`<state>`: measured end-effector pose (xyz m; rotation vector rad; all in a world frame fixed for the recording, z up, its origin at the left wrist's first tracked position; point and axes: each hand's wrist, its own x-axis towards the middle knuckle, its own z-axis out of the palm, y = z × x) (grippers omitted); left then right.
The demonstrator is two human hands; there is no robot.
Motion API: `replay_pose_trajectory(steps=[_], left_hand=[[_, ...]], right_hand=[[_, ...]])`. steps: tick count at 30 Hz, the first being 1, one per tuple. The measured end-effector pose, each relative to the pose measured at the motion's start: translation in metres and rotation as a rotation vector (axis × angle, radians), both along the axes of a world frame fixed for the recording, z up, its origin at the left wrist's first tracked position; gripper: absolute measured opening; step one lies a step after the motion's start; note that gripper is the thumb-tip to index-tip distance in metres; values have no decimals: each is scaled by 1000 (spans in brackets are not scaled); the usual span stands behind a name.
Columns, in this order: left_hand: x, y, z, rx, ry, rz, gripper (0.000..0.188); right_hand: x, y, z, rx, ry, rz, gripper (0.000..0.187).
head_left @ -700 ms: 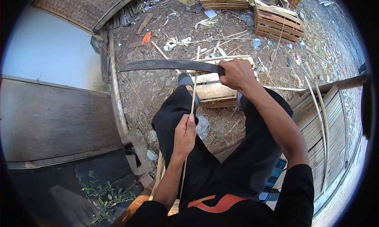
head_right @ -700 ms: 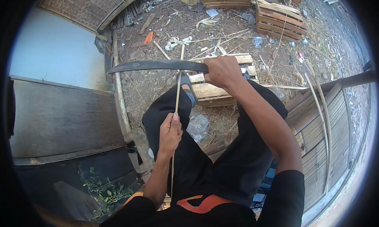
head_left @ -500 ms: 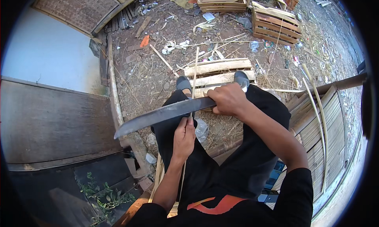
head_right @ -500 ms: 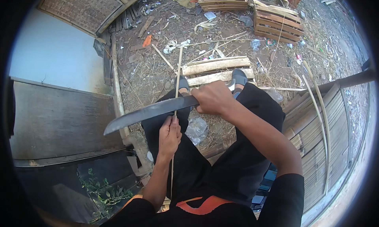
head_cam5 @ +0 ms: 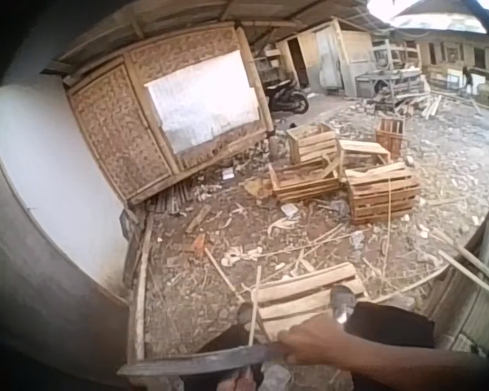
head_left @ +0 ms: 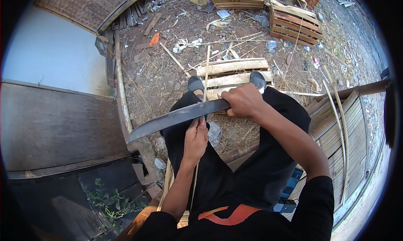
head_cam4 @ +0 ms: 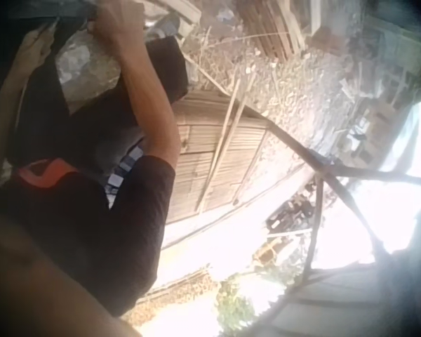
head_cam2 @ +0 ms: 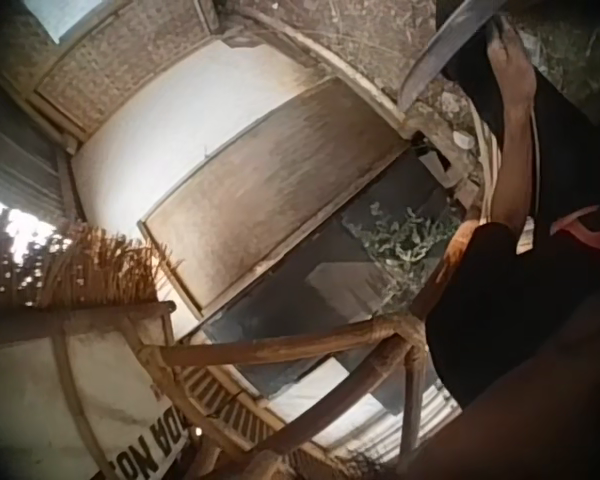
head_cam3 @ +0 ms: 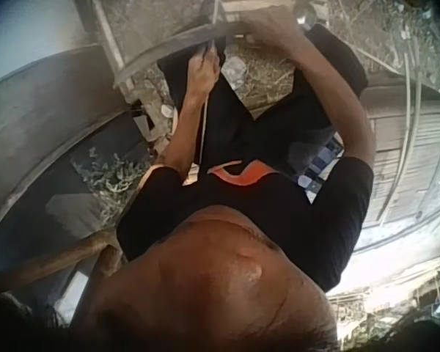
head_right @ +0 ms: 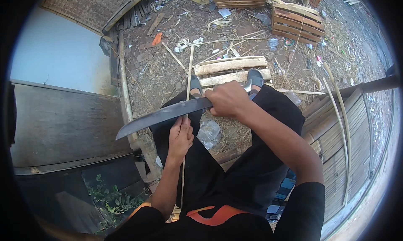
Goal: The person whittles a long strip of bamboo with a machete, repeatedly shaving off thin layers of material while sitting on a wooden frame.
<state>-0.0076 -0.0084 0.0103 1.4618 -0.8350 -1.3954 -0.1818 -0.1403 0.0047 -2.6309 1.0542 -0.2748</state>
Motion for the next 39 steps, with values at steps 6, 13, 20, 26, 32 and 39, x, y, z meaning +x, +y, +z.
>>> replay_pose_trajectory(steps=[6, 13, 20, 26, 32, 39], left_hand=[[4, 4, -2, -21, -33, -3, 29], [-2, 2, -13, -46, -114, 16, 29], [0, 9, -26, -90, -238, -15, 30], [2, 0, -12, -38, -204, -16, 32], [-1, 0, -13, -3, -170, -61, 33], [2, 3, -17, -68, -194, -30, 30]], right_hand=[[-14, -47, 3, -34, -44, -294, 21], [2, -6, -1, 3, -21, -73, 23], [-18, -53, -3, -48, 5, -325, 20], [-7, -31, -13, -79, -18, -65, 25], [-28, -71, -9, -75, -44, -369, 19], [-8, -41, -16, -90, -7, -62, 24]])
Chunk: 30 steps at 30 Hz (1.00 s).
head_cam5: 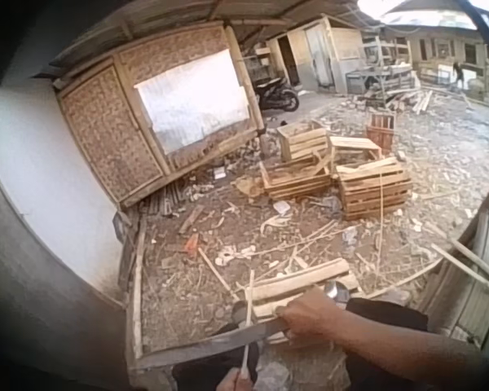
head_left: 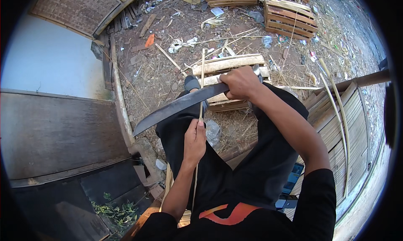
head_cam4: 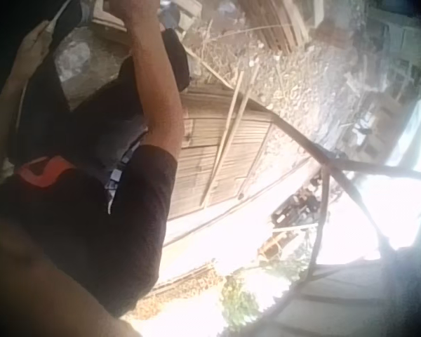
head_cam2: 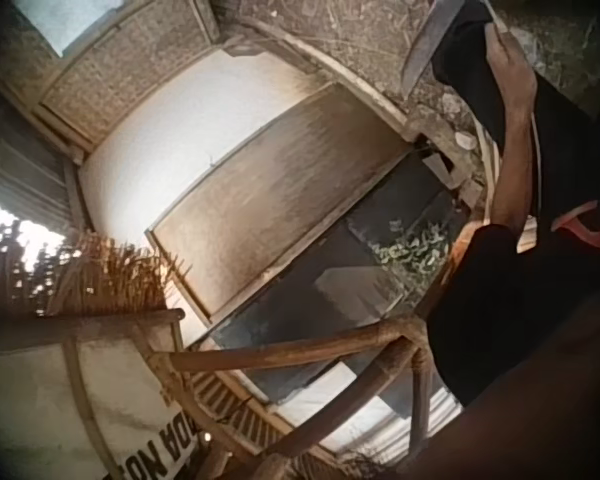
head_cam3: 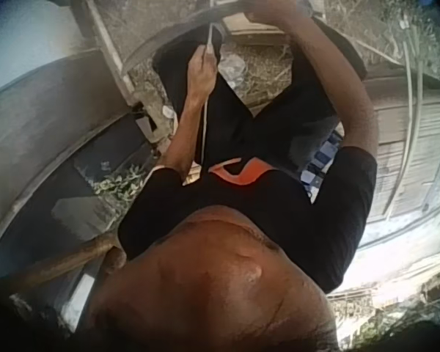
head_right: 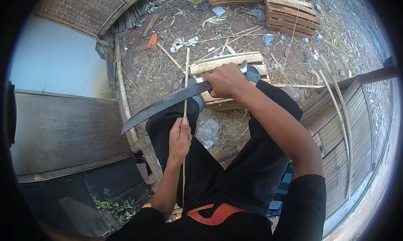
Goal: The person whittles a long strip of bamboo with a machete, repeatedly shaving off thin layers of material while sitting on a wooden frame.
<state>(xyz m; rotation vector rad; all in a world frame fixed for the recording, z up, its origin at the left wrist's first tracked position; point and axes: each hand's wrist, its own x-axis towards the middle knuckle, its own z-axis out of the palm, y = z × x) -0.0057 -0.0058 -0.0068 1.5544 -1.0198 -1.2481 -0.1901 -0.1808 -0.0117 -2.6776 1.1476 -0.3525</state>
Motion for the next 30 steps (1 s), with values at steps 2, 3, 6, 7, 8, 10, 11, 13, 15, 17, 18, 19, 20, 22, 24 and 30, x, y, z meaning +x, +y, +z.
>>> replay_pose_trajectory(steps=[2, 3, 6, 7, 8, 10, 11, 13, 15, 17, 18, 19, 20, 22, 24, 30], left_hand=[[-2, 2, 1, 23, 56, 22, 29], [-2, 3, -2, 19, 58, 2, 29], [-2, 0, 3, 19, 124, -26, 29], [-1, -2, 3, 27, 138, -27, 28], [-1, -4, 2, 34, 153, -29, 28], [-1, -7, 1, 46, 163, -30, 28], [-1, -8, 2, 49, 157, -31, 28], [-1, -6, 1, 66, 178, -26, 28], [0, -6, 6, 79, 221, -21, 28], [3, -9, 16, 126, 298, -12, 28], [6, -8, 20, 150, 333, 3, 27], [6, -8, 19, 163, 332, 27, 27], [5, -8, 17, 176, 330, 52, 26], [-4, -7, 16, 265, 269, 182, 24], [0, -3, -2, 126, 65, 83, 27], [-4, -2, -4, -6, -192, 47, 27]], right_hand=[[-7, -24, 3, 48, -6, -198, 21], [-8, -35, 5, 87, -38, -326, 21], [-22, -55, 1, 226, -135, -646, 27], [-22, -55, 3, 264, -173, -681, 29], [-23, -55, 5, 302, -211, -716, 30], [-21, -51, 7, 358, -332, -746, 32], [-19, -48, 7, 346, -397, -709, 32], [-9, -34, 10, 333, -517, -634, 32], [-1, -11, 15, 282, -448, -469, 28], [5, 12, 14, 196, -355, -308, 26], [11, 24, 15, 122, -286, -190, 21], [13, 36, 16, 46, -214, -80, 19], [16, 47, 11, 40, -153, 4, 24], [25, 64, 16, 63, -46, 97, 26], [31, 67, 13, 81, -10, 108, 25], [22, 31, 10, 114, 12, -32, 22]])
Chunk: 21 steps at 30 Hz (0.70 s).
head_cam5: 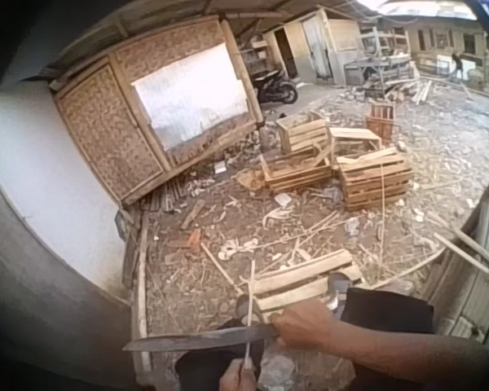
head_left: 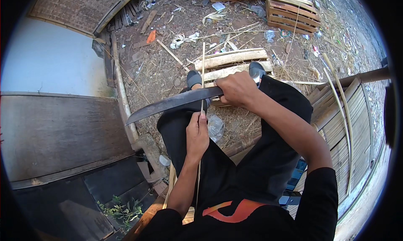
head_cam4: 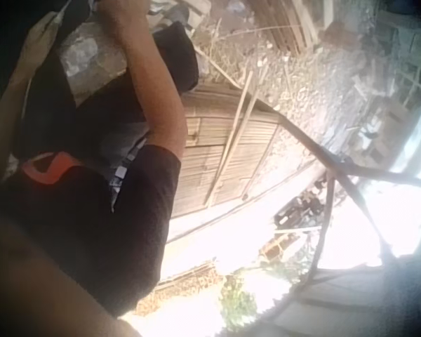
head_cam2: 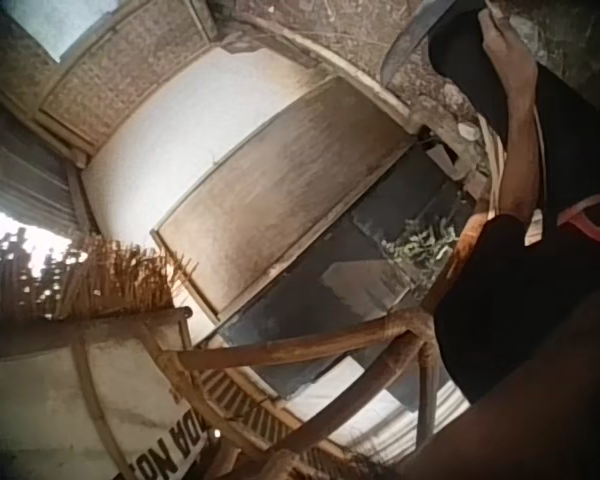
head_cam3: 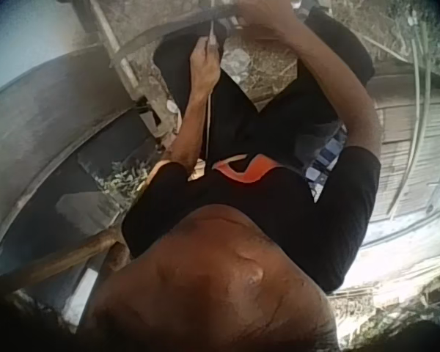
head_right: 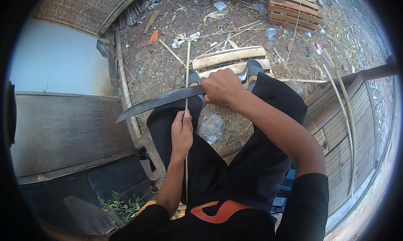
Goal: The person whittles a long strip of bamboo with a machete, repeatedly shaving off thin layers of material while sitting on a wooden frame.
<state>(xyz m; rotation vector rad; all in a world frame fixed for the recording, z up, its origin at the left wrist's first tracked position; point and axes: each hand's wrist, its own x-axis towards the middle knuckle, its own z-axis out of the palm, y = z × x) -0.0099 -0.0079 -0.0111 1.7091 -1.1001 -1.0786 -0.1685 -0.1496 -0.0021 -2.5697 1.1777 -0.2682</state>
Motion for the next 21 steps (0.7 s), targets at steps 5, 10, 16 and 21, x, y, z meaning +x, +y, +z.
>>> replay_pose_trajectory(steps=[5, 10, 16, 21], left_hand=[[0, -2, -8, 10, 11, -29, 28], [0, -1, -10, 12, -15, -13, 31], [-3, 0, -10, 4, -54, -54, 28], [-1, 2, -13, -21, -148, -47, 28]], right_hand=[[-10, -9, -7, -37, 18, -31, 23], [-4, 10, -16, -25, 5, 98, 24], [-29, -34, -10, -22, 12, -213, 22], [-16, 11, -5, 16, 100, 90, 26]])
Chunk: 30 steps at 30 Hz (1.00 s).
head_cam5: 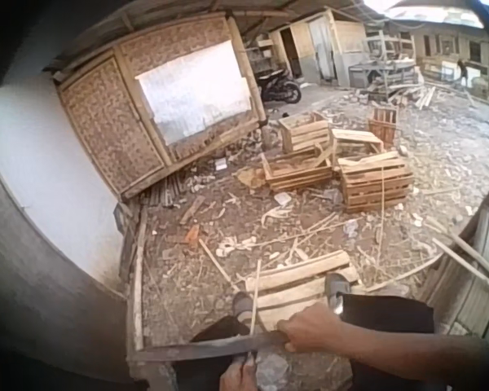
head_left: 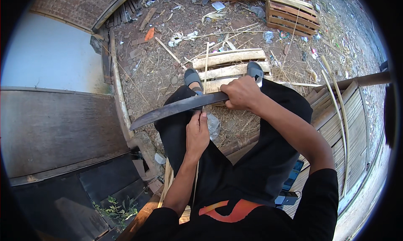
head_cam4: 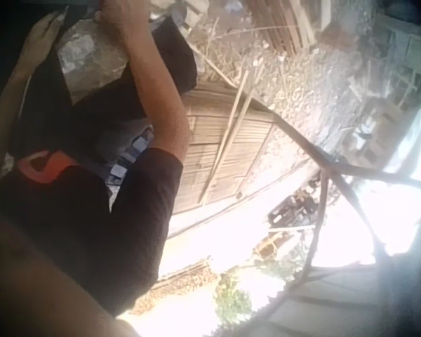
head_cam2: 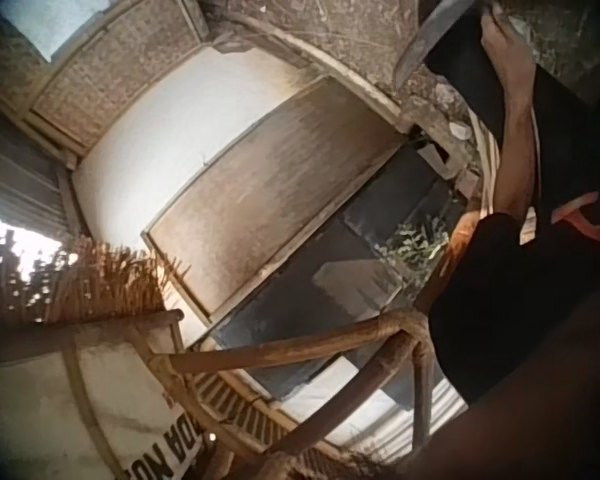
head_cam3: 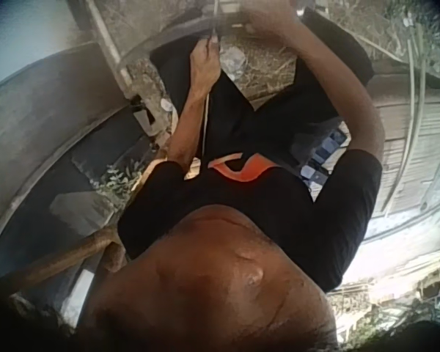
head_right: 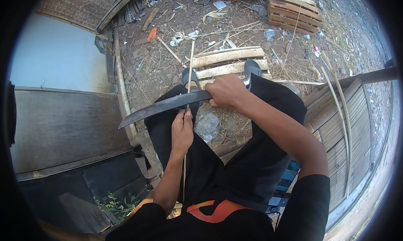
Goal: The person whittles a long strip of bamboo with a machete, repeatedly shaving off thin layers of material while sitting on a wooden frame.
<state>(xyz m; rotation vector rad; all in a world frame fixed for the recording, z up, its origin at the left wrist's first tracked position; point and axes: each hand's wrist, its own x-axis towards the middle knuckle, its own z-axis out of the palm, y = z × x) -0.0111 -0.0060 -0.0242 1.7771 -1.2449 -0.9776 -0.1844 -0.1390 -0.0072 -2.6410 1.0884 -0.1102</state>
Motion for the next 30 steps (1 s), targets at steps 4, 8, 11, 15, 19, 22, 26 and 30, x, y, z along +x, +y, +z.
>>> replay_pose_trajectory(steps=[4, 8, 11, 15, 19, 22, 26, 30], left_hand=[[-1, -7, 11, 20, 20, 49, 27], [1, -9, 11, 13, 1, 27, 26], [3, -9, 11, -5, 12, 38, 26], [3, -3, 11, 20, -8, 41, 26], [3, 5, 13, 46, -56, 3, 26], [4, 2, 11, 53, -29, -4, 27], [6, 4, 9, 43, 10, -10, 28], [2, 5, 6, 55, 47, -19, 30]], right_hand=[[-5, -25, -12, -7, 22, -116, 25], [-5, -30, -6, -26, 27, -134, 23], [0, -30, -13, -52, -2, -142, 23], [-12, -49, -20, -113, -67, -306, 19], [-33, -64, -13, -76, -25, -432, 23], [-16, -40, -12, -52, -41, -255, 24], [-5, -27, -17, -87, -70, -110, 24], [-31, -77, -16, -14, -120, -476, 24]])
